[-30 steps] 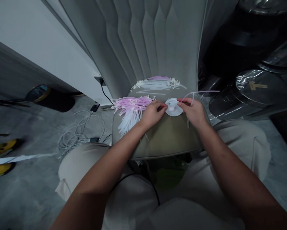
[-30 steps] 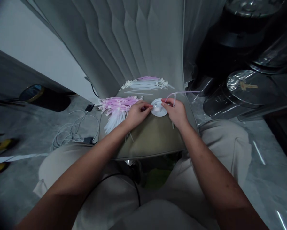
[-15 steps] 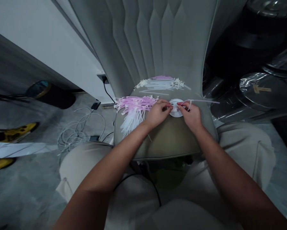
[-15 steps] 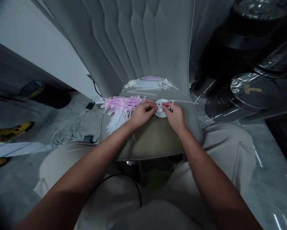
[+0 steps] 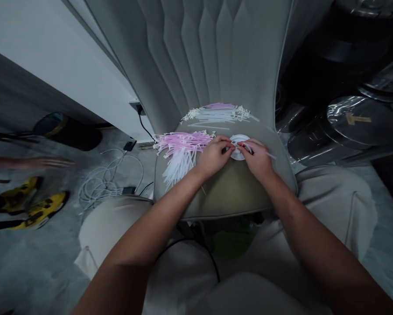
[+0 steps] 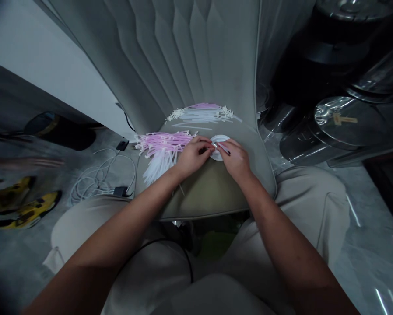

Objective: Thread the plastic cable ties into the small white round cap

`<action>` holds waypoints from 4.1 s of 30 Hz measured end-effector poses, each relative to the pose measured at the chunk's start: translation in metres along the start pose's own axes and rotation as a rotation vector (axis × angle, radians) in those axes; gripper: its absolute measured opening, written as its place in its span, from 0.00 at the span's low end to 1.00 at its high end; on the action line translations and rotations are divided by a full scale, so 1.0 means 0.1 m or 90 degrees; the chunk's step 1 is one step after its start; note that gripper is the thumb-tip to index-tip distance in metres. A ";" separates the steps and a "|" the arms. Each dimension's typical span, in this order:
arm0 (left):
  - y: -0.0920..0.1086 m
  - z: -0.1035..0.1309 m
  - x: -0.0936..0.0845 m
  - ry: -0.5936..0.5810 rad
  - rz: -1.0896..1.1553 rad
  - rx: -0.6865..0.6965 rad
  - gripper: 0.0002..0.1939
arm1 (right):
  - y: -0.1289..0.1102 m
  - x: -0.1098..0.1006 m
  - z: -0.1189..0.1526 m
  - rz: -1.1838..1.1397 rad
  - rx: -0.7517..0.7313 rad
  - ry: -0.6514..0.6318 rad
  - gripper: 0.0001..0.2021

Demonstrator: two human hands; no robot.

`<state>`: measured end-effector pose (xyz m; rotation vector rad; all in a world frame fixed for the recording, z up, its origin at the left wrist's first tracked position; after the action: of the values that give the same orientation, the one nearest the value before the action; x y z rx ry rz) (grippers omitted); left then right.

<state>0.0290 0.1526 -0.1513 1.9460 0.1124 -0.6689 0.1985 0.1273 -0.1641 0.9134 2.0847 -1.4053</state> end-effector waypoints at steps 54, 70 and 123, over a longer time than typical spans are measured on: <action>0.36 -0.01 -0.22 0.194 0.168 -0.134 0.07 | 0.04 -0.07 -0.02 -0.251 0.240 0.103 0.13; 0.68 0.31 -0.19 0.252 0.375 -0.213 0.08 | -0.29 -0.30 0.08 -0.514 0.371 0.041 0.14; 0.90 0.58 -0.13 0.105 0.603 -0.398 0.11 | -0.48 -0.24 0.23 -0.621 0.340 -0.321 0.11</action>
<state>0.0277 0.0637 -0.0906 1.2279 -0.4330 0.1578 0.1799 0.0874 -0.1262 -0.4202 1.7964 -2.4144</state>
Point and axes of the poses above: each hand's wrist, its own z-axis away from the middle knuckle, its own x-axis out of the palm, y = z × x, the point moved 1 cm from there along -z, towards the middle knuckle, and after that the axes turned 14 degrees about z, right-handed, at the moved point
